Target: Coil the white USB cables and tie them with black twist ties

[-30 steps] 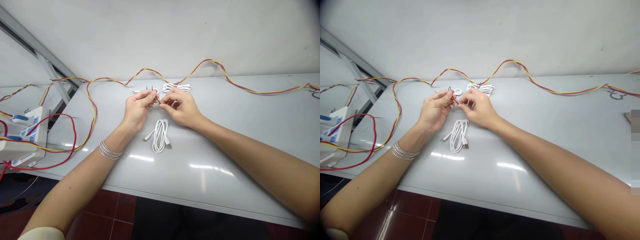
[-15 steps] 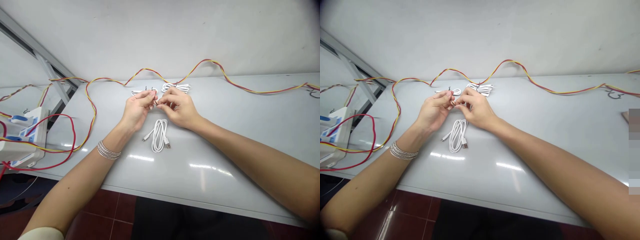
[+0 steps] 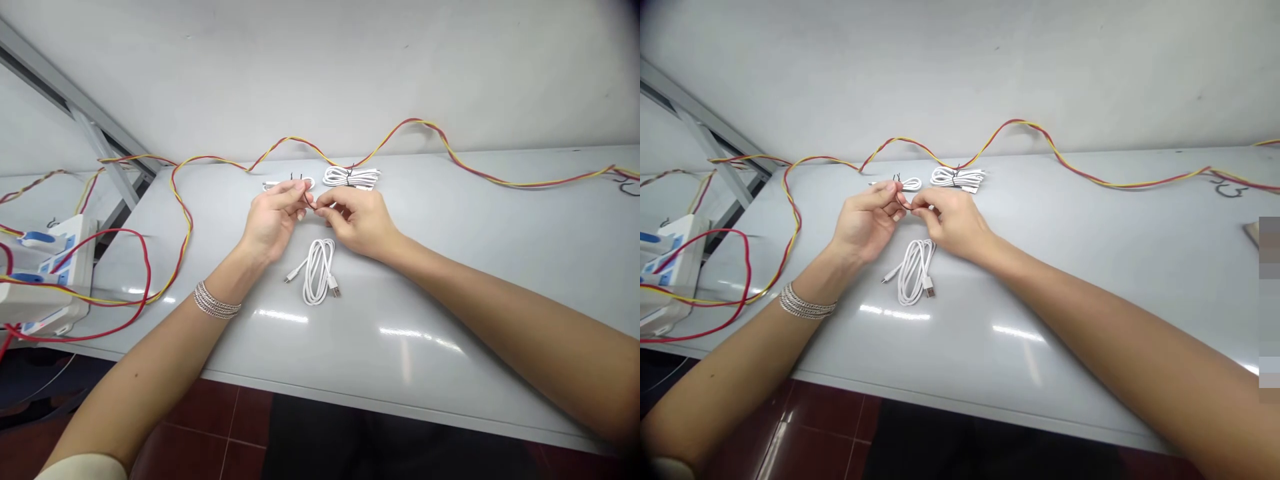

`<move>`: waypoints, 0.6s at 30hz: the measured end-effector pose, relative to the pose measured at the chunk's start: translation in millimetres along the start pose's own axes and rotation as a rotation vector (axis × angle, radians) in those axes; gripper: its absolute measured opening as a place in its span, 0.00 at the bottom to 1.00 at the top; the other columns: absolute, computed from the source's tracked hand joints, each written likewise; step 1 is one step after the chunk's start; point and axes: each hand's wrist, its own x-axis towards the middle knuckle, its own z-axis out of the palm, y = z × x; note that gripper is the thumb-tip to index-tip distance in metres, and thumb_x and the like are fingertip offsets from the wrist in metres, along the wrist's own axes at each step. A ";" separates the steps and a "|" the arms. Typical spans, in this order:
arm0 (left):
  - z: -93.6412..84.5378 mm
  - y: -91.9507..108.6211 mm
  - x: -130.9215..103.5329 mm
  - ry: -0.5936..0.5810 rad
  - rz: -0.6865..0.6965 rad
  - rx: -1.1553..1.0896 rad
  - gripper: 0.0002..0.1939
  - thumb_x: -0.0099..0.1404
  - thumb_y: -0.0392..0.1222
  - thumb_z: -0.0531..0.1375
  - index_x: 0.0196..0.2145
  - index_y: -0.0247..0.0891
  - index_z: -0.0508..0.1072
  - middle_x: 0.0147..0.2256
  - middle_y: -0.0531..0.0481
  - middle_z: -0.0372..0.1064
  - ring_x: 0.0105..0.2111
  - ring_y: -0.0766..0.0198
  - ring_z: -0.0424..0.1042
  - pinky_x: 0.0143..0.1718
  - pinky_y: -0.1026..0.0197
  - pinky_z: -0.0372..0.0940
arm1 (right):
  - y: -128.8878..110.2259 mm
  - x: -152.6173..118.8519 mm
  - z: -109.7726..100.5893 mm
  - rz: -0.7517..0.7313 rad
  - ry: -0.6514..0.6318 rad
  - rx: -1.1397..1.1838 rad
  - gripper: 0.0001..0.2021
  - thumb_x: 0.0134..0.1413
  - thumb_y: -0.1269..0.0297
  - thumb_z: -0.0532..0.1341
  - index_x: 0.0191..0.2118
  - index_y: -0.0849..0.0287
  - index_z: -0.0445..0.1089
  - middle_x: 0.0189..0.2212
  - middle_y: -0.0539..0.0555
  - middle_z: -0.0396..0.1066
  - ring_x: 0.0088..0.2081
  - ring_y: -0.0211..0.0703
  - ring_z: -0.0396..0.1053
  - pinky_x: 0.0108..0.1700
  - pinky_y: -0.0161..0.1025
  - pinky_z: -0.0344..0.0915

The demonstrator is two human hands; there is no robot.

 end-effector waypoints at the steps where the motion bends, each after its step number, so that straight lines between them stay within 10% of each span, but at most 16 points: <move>1: 0.0 0.4 -0.1 0.000 -0.002 0.002 0.06 0.60 0.39 0.69 0.30 0.35 0.76 0.26 0.51 0.73 0.30 0.66 0.74 0.34 0.64 0.65 | -0.1 -0.5 0.3 -0.010 0.002 -0.014 0.08 0.58 0.71 0.58 0.35 0.58 0.75 0.30 0.51 0.75 0.31 0.41 0.69 0.37 0.38 0.63; 18: -3.8 -3.1 5.3 0.010 0.005 -0.048 0.07 0.61 0.40 0.70 0.33 0.37 0.76 0.31 0.51 0.75 0.34 0.67 0.75 0.37 0.65 0.66 | 2.5 -0.2 2.6 0.151 -0.012 0.196 0.07 0.58 0.68 0.61 0.40 0.59 0.77 0.31 0.51 0.78 0.28 0.39 0.74 0.37 0.40 0.72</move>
